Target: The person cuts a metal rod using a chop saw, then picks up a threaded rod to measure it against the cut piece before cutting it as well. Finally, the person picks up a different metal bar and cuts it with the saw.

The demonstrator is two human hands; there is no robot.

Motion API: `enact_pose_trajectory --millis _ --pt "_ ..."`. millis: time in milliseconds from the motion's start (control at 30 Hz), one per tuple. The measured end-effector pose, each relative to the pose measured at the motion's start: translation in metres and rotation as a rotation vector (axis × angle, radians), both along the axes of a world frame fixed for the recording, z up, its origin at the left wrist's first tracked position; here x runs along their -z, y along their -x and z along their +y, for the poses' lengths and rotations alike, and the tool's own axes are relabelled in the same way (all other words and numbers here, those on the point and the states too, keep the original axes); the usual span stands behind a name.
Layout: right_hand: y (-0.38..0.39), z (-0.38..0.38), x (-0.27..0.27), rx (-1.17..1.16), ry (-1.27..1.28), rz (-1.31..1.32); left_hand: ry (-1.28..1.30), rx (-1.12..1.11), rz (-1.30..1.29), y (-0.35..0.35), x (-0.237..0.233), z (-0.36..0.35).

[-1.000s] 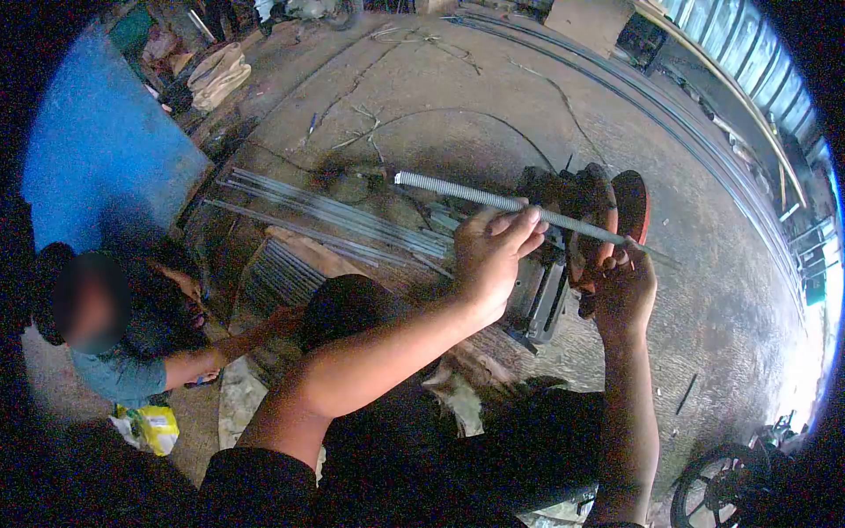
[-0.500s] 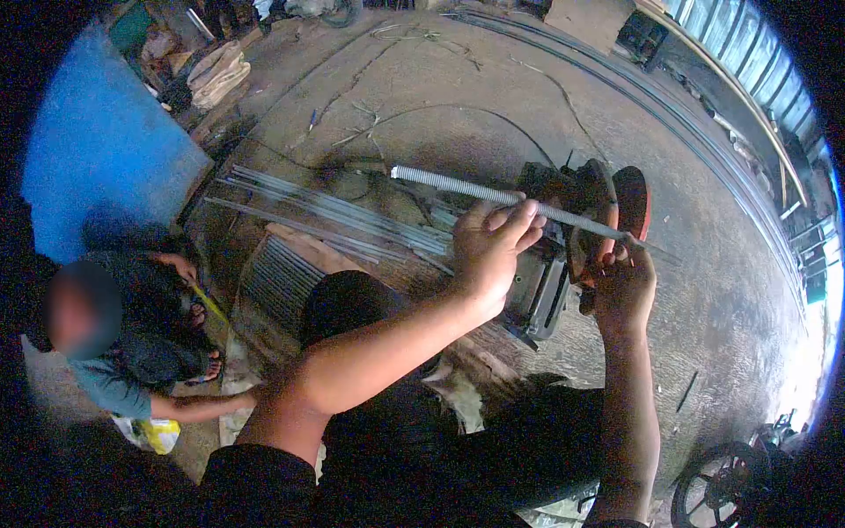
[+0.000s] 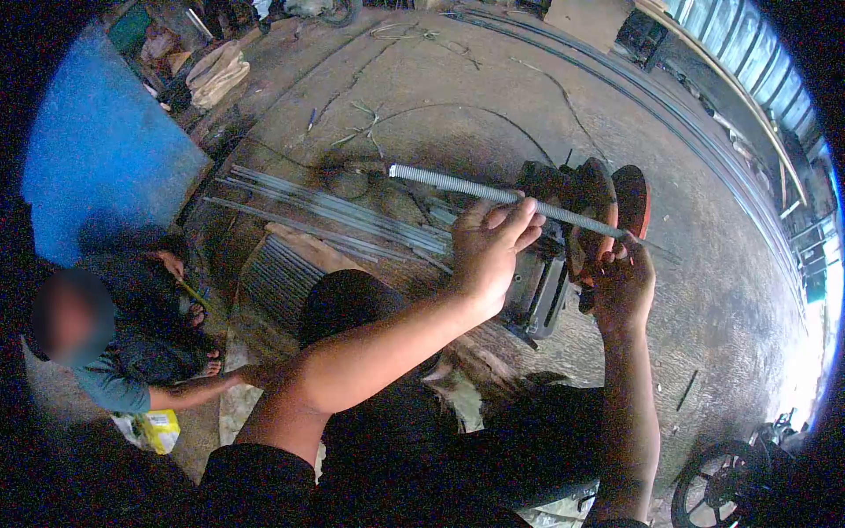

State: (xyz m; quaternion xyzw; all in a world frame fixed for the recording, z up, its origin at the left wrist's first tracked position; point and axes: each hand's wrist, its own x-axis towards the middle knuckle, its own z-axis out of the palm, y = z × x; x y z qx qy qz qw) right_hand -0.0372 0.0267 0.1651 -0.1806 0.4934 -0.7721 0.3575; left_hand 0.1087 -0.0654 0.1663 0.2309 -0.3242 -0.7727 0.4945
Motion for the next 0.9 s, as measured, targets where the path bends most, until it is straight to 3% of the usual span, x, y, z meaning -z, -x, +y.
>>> enact_pose_trajectory --millis 67,467,700,767,800,900 --pt "0.002 0.000 0.000 -0.070 0.052 -0.193 -0.018 -0.005 0.002 0.001 0.000 0.000" --pt "-0.010 -0.005 -0.013 0.040 -0.064 -0.240 -0.016 -0.022 0.012 0.000 -0.004 0.001" --pt "-0.004 -0.004 -0.004 0.040 0.007 -0.241 -0.005 -0.017 0.014 0.000 -0.001 0.000" --pt "0.019 0.002 0.016 -0.188 0.139 -0.274 0.004 -0.011 -0.013 0.001 0.001 -0.001" --pt "0.017 0.001 0.015 -0.189 0.139 -0.274 0.003 -0.012 -0.013 0.000 0.000 -0.001" --pt "0.010 -0.003 0.009 -0.044 0.072 -0.298 0.003 -0.025 0.022 0.000 -0.003 0.000"
